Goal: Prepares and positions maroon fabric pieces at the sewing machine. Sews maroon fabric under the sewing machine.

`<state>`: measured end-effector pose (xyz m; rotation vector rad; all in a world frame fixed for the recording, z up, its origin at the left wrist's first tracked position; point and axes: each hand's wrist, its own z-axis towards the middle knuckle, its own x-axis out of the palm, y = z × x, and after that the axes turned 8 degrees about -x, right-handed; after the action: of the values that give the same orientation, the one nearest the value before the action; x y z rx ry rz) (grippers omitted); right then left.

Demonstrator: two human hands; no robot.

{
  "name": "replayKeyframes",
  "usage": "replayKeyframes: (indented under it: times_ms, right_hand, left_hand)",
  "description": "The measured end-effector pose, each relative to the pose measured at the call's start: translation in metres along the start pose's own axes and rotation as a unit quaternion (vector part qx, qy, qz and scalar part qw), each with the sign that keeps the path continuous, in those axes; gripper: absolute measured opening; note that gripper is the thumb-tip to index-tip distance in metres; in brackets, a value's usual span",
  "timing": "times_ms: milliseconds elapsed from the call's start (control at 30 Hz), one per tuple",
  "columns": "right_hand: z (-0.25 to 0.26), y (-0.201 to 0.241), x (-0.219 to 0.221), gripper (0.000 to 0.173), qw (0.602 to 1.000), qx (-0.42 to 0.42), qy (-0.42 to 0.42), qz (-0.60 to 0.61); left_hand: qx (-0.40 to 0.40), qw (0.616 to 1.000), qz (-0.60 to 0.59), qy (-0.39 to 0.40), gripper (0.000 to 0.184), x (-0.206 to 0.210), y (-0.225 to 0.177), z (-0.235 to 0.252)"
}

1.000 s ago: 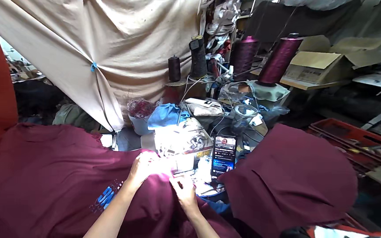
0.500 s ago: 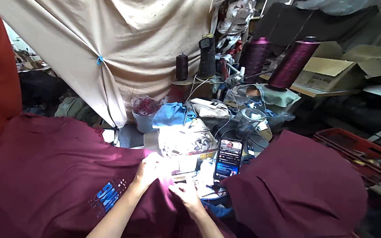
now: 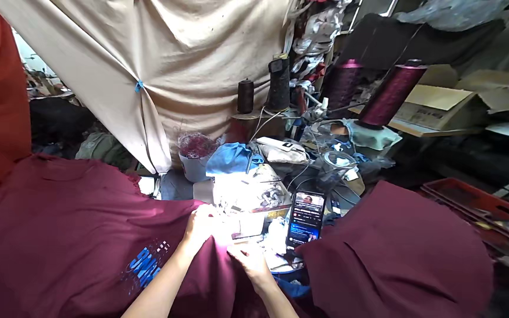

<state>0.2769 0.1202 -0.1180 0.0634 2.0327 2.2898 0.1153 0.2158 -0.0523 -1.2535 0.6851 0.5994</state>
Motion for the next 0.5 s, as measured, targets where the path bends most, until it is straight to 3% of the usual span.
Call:
replayKeyframes:
  times_ms: [100, 267, 367, 500]
  right_hand:
    - [0.0, 0.001, -0.001, 0.019, 1.0, -0.011, 0.002, -0.019]
    - [0.005, 0.006, 0.008, 0.023, 0.999, -0.007, -0.028, -0.019]
    - [0.024, 0.007, 0.018, 0.02, 0.997, -0.01, -0.064, -0.032]
    - [0.038, 0.01, 0.033, 0.039, 0.99, -0.06, -0.125, 0.001]
  left_hand:
    - [-0.007, 1.0, 0.0, 0.008, 0.024, -0.001, 0.0, 0.001]
    - [0.016, 1.0, 0.013, 0.008, 0.02, -0.006, 0.003, 0.01]
    - [-0.011, 1.0, 0.022, 0.018, 0.02, -0.008, 0.011, 0.032]
    - [-0.073, 0.997, 0.013, 0.0, 0.022, -0.009, 0.005, 0.049]
